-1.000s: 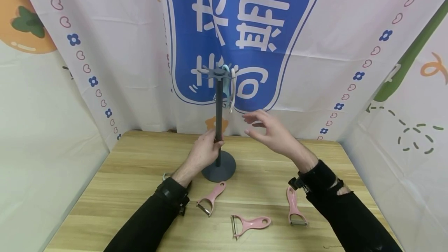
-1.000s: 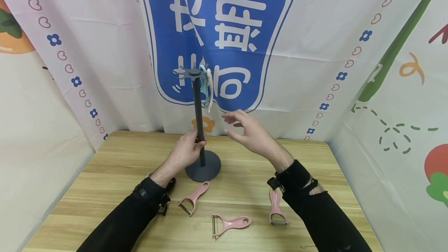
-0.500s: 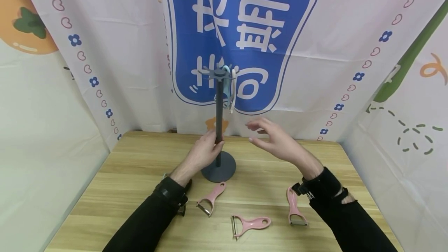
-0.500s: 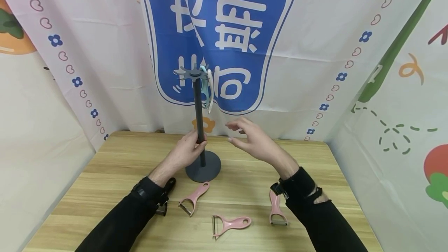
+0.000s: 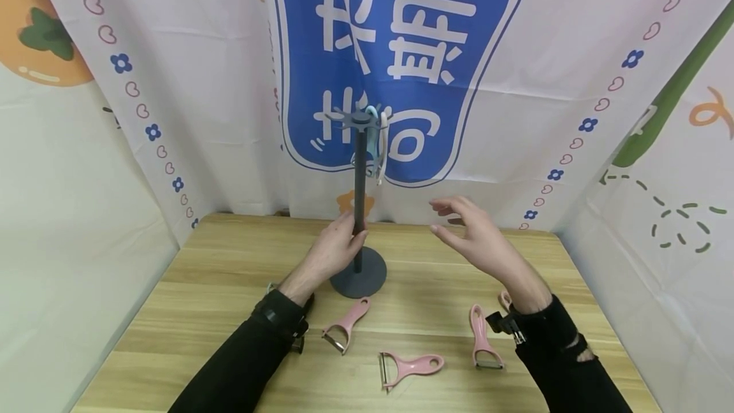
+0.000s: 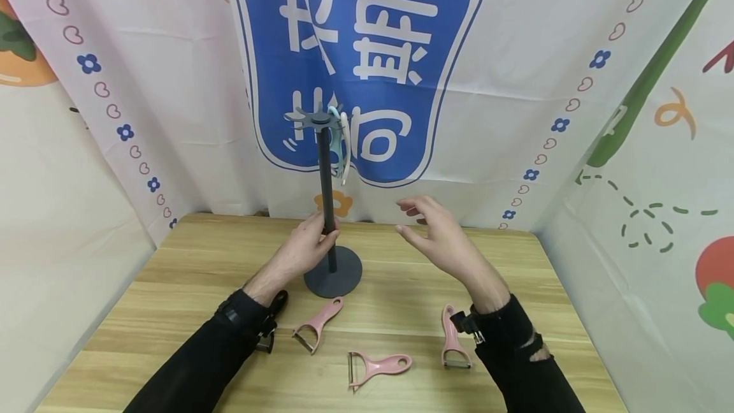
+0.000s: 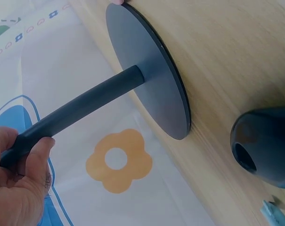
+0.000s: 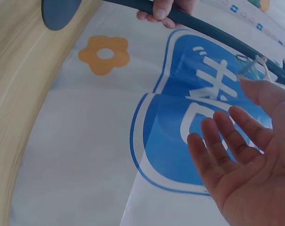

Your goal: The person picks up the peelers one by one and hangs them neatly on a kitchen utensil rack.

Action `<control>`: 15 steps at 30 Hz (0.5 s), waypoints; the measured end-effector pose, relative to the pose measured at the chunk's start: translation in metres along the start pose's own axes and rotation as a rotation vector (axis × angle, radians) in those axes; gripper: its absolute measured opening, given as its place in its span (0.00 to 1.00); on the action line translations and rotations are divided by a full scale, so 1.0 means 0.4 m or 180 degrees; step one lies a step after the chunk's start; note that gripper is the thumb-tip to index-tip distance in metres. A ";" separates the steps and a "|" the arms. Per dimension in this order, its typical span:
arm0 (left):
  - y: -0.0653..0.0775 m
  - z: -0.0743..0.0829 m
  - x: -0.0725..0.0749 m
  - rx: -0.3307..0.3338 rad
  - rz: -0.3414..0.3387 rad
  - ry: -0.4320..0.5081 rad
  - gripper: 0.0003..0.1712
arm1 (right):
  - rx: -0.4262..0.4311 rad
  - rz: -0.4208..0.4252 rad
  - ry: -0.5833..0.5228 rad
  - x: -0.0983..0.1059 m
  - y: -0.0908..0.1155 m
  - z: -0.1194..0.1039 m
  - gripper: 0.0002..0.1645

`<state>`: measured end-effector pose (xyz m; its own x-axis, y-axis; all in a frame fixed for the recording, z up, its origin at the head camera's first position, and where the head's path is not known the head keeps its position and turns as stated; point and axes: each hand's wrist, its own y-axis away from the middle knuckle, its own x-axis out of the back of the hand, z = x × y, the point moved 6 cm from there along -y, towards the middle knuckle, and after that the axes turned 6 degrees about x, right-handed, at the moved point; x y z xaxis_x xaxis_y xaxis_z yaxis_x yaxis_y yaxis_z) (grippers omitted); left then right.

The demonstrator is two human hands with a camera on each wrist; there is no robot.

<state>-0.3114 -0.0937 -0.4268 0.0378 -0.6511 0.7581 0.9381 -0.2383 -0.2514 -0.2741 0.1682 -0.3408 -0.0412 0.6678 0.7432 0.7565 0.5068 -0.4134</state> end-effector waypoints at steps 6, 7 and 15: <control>0.001 -0.002 0.000 0.0009 0.0021 -0.0025 0.06 | -0.0181 0.0093 -0.0076 0.020 0.039 0.017 0.31; 0.001 -0.003 0.000 0.0009 0.0026 -0.0032 0.06 | -0.0208 0.0106 -0.0081 0.023 0.046 0.020 0.32; 0.002 -0.001 0.000 -0.0006 0.0023 -0.0032 0.06 | -0.0340 0.0309 -0.0024 0.055 0.103 0.053 0.33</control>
<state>-0.3110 -0.0942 -0.4273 0.0480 -0.6456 0.7622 0.9371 -0.2350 -0.2581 -0.2576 0.2156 -0.3527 0.0309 0.7152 0.6982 0.8223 0.3789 -0.4246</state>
